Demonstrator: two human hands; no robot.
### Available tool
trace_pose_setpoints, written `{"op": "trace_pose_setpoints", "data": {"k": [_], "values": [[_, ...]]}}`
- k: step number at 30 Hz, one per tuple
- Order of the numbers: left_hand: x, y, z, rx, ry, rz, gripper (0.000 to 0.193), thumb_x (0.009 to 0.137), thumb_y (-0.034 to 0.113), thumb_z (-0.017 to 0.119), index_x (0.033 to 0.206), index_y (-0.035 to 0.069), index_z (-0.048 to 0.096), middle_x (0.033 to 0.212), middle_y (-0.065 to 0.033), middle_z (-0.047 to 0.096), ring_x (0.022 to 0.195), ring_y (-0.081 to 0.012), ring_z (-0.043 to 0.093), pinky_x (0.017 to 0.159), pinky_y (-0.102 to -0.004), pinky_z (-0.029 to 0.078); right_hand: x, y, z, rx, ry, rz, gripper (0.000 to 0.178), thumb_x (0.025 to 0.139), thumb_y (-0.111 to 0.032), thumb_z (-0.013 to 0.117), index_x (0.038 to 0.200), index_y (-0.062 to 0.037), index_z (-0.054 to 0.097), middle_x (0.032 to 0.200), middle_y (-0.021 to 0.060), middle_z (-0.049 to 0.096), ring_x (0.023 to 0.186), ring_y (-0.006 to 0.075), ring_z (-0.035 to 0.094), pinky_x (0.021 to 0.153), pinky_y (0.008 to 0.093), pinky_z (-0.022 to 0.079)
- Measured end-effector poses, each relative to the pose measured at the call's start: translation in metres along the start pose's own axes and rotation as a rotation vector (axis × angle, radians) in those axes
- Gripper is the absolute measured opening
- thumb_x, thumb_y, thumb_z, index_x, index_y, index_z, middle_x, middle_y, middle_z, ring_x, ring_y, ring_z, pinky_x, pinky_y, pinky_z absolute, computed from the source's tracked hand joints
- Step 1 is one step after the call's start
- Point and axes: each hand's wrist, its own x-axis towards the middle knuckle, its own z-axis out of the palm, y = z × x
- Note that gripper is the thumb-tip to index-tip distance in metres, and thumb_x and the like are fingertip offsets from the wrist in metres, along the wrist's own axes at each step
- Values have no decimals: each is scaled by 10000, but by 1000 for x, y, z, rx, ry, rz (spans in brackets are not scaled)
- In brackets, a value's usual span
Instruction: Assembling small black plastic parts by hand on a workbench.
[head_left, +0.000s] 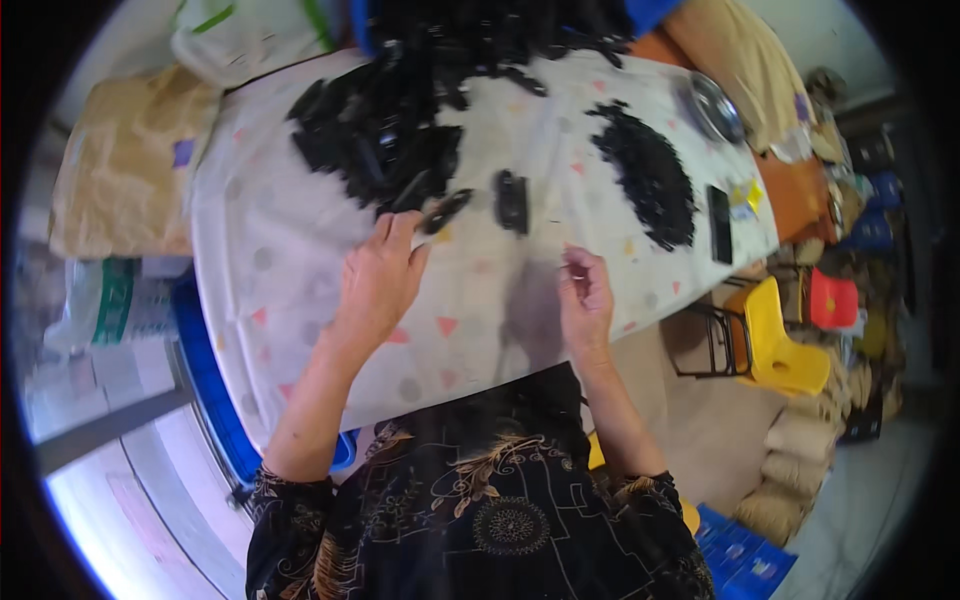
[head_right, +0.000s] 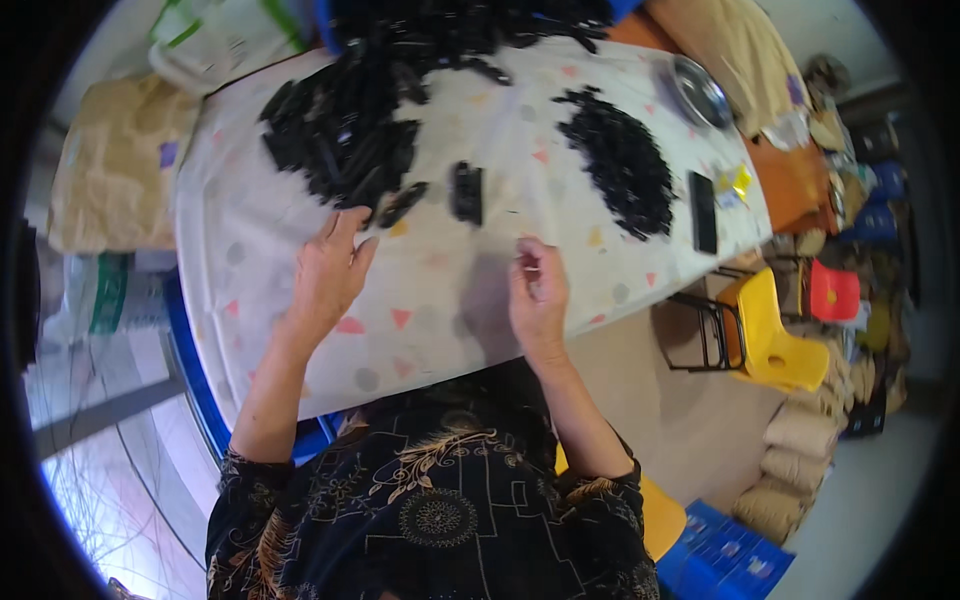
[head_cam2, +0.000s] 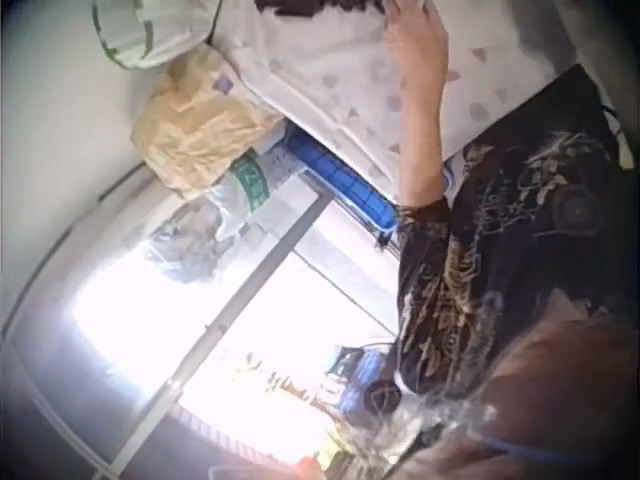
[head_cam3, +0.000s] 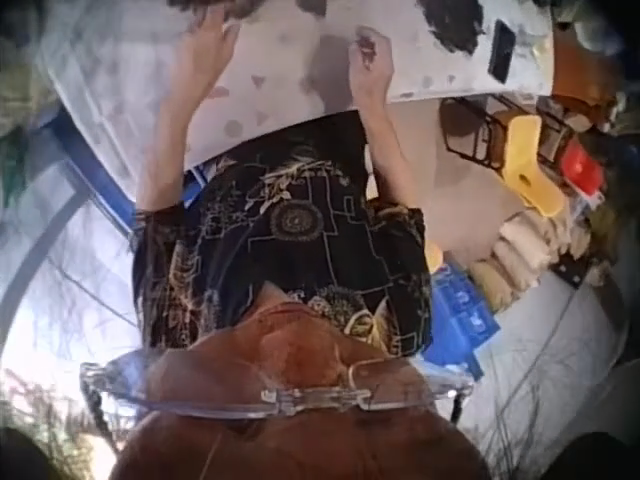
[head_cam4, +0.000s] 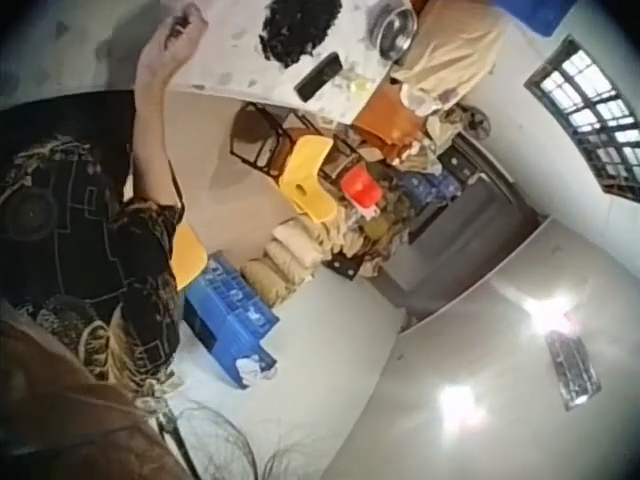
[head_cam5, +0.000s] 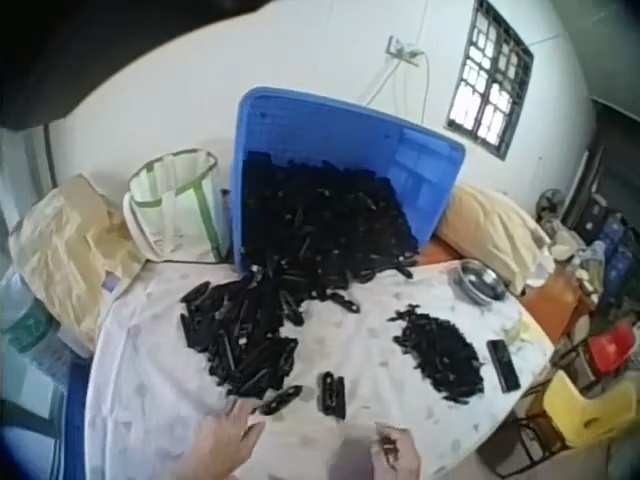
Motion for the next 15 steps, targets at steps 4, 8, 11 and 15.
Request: {"op": "trace_pose_setpoints", "data": {"k": [4, 8, 11, 15], "values": [[36, 0, 29, 241, -30, 110, 259, 813, 146, 621, 1041, 57, 537, 955, -133, 578, 745, -348, 638, 630, -432, 513, 23, 17, -86, -487, 228, -45, 222, 857, -9, 574, 1078, -15, 559, 968, 56, 582, 811, 121, 551, 689, 248, 460], [46, 10, 33, 333, -143, 142, 201, 805, 156, 620, 949, 52, 526, 929, -125, 574, 736, -329, 642, 619, -424, 516, 45, 33, -149, -842, 215, -117, 235, 822, 3, 581, 1055, -19, 566, 920, 107, 584, 740, 203, 583, 640, 310, 475], [43, 15, 34, 337, -132, 134, 206, 781, 109, 633, 934, 49, 508, 923, -117, 572, 748, -320, 635, 628, -429, 513, 63, 40, -167, -1003, 165, -190, 236, 793, -27, 615, 1026, -35, 572, 916, 127, 575, 778, 272, 584, 675, 367, 480], [34, 23, 36, 312, -152, 176, 247, 767, 48, 620, 977, 46, 490, 926, -123, 570, 812, -326, 621, 666, -442, 504, 77, 43, -169, -1076, 74, -261, 203, 792, -78, 644, 981, -43, 579, 901, 131, 562, 809, 335, 566, 698, 413, 469]]}}
